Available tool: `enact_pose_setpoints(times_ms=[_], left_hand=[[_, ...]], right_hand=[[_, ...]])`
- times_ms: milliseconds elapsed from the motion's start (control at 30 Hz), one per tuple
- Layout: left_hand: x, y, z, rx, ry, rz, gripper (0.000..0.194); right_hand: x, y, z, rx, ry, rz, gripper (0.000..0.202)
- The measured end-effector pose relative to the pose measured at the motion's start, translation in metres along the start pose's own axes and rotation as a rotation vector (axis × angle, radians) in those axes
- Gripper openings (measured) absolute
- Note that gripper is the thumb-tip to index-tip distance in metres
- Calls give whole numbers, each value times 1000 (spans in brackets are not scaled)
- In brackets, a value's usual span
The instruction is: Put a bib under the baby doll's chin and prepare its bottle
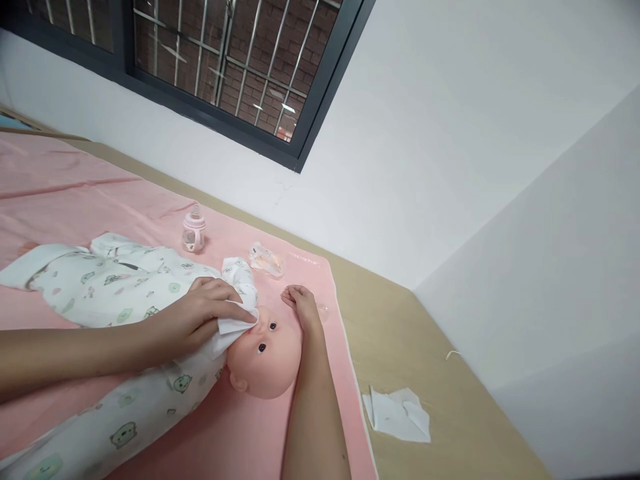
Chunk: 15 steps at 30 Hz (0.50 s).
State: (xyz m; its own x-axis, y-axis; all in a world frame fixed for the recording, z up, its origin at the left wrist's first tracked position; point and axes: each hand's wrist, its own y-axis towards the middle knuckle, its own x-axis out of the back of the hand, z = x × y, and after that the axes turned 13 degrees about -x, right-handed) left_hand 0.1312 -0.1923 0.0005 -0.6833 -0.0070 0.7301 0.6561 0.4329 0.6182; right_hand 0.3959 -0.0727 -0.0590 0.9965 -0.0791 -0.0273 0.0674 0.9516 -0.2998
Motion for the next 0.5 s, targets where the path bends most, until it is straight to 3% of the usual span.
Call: enact_pose_setpoints(times_ms=[500], left_hand=[[-7,-2,5,-45,77,-31,57]], right_hand=[[1,0,-1,-1,-13,3,8]])
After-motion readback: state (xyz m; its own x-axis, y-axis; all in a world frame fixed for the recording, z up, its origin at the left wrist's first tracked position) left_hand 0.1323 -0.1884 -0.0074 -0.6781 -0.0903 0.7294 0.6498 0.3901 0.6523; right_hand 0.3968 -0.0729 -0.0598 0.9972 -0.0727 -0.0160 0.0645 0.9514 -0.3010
